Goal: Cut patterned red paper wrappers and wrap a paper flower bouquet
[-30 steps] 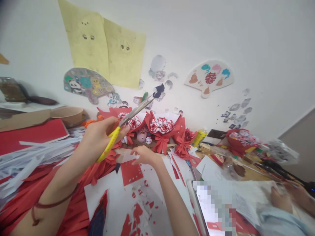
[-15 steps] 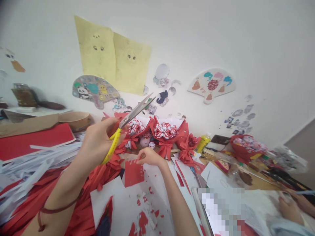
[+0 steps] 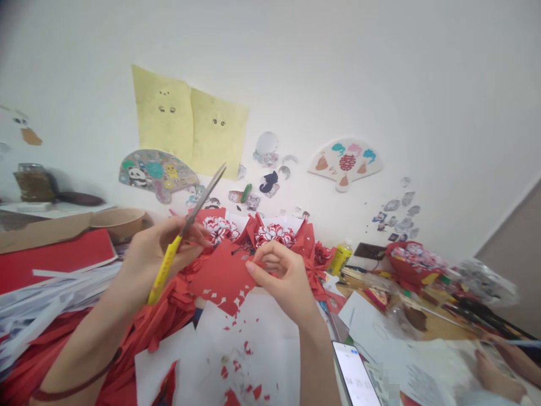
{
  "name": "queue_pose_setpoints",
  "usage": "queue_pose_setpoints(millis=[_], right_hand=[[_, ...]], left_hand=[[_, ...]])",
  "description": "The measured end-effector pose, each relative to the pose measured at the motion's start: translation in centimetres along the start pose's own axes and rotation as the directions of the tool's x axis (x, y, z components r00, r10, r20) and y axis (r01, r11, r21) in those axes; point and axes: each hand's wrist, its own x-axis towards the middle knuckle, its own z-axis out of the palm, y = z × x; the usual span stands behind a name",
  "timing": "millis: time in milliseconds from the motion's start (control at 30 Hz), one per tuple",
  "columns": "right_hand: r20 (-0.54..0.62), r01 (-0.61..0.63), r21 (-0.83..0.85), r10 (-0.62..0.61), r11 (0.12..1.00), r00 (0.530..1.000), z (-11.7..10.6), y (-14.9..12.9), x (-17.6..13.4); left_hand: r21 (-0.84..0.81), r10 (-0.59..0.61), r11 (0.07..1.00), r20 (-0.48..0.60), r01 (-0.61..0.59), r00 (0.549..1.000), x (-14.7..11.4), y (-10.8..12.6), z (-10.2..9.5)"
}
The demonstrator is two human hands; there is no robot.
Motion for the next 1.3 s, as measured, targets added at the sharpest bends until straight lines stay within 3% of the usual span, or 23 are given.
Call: queue_pose_setpoints(millis=[100,300,633,833,1033,1167,1300], right_hand=[[-0.023,0.009,-0.021,-0.010,1.000,1.000,0.2,-0.4,-0.3],[-0.025,0.031,0.001,-0.030,1.000,0.999,0.5,-0.2,-0.2],[-0.170,0.114,-0.032,-0.118,0.993,0.978,1.2,0.3,0.4],[-0.144,-0.039,0.310,0.087,0.950,0.986,3.0,0.5,0.8],[-0.068,-0.079,0.457,0.124,0.886,0.990,4.3,1.5,1.2],[-0.189,-0.022,0.493,0.132,0.870,0.973,5.6,2.0,1.2],[-0.383,0.083,0.405,0.087,0.910,0.920,6.0,2.2,1.1]], left_hand=[[-0.082,0.038,0.996,0.009,-0.037,0.999,-0.4,1.0,0.5],[-0.048,0.070,0.997,0.047,-0.068,0.996,-0.8,1.8,1.3],[-0.160,0.040,0.986,-0.082,-0.053,0.996,-0.7,1.6,2.2],[-0.181,0.016,0.982,-0.196,-0.052,0.981,-1.2,1.8,2.7],[-0.126,0.018,0.991,-0.197,-0.043,0.980,-1.0,1.8,2.9],[-0.114,-0.007,0.993,-0.177,-0.013,0.984,-1.0,1.6,3.2],[-0.050,-0.025,0.999,-0.132,0.019,0.991,-0.7,1.1,2.8]])
